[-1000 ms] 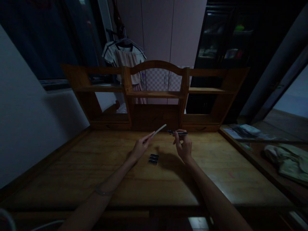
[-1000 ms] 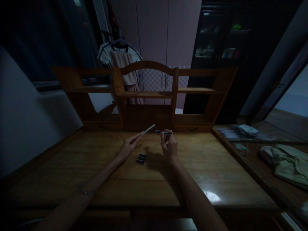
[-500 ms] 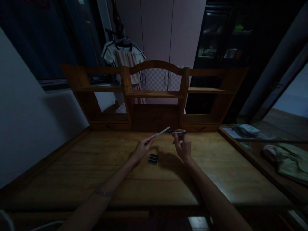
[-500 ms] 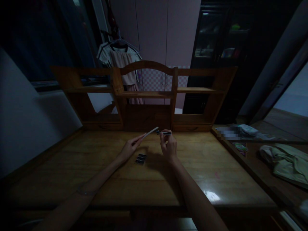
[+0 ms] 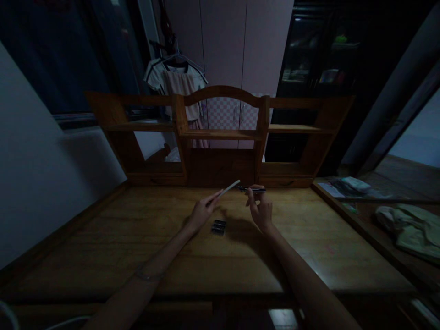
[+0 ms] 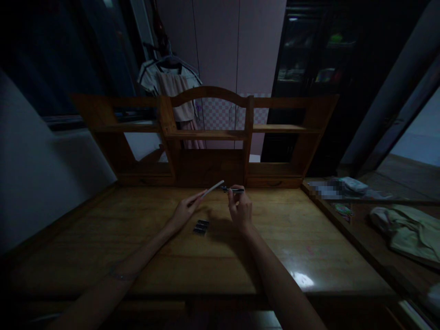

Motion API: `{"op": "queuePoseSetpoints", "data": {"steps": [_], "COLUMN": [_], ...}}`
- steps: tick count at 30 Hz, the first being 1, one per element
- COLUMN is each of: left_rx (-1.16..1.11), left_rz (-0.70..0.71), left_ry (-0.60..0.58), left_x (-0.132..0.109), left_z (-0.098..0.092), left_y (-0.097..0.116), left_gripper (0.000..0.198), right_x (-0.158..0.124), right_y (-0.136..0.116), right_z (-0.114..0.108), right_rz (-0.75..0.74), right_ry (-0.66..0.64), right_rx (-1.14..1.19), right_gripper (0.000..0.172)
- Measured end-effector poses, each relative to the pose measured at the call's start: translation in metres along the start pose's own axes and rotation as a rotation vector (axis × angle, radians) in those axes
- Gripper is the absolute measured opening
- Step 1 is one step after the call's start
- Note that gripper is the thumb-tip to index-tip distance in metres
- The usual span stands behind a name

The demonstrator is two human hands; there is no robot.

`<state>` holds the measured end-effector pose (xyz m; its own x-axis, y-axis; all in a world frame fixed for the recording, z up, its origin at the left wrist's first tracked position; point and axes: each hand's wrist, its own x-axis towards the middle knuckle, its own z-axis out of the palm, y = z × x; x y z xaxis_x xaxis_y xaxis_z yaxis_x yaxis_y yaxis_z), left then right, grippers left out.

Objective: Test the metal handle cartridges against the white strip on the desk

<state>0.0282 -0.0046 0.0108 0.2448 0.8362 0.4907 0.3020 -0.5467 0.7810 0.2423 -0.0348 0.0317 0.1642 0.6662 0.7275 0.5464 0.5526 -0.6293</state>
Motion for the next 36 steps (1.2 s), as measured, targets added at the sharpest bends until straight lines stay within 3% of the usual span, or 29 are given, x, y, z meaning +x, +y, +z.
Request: {"op": "queuePoseSetpoints", "data": {"steps": [3, 18, 25, 30, 36], "left_rx": [0.009, -0.021, -0.018, -0.026, -0.006], "left_rz": [0.001, 0.055, 0.003, 0.017, -0.028], "left_ry": [0.041, -0.02, 0.019, -0.03, 0.032], "left_x": [0.001, 0.0, 0.0, 0.0, 0.002], "left_z": [-0.002, -0.001, -0.001, 0.0, -0.002], "left_y": [-0.004, -0.001, -0.003, -0.005, -0.013], "left_gripper": [0.04, 0.04, 0.041, 0.041, 0.041], "right_x": [0.0, 0.001, 0.001, 0.001, 0.001], "right_y": [-0.001, 0.0, -0.001, 0.0, 0.001], "right_z": [0.0, -0.001, -0.001, 0.0, 0.0], "right_rz": [0.007, 0.006, 0.002, 0.008, -0.001], "right_ry": [-0.002, 0.013, 0.019, 0.022, 0.023], "right_rx": [0.009, 0.001, 0.01, 0.01, -0.022], "right_gripper": [0.02, 0.02, 0.02, 0.021, 0.019]}}
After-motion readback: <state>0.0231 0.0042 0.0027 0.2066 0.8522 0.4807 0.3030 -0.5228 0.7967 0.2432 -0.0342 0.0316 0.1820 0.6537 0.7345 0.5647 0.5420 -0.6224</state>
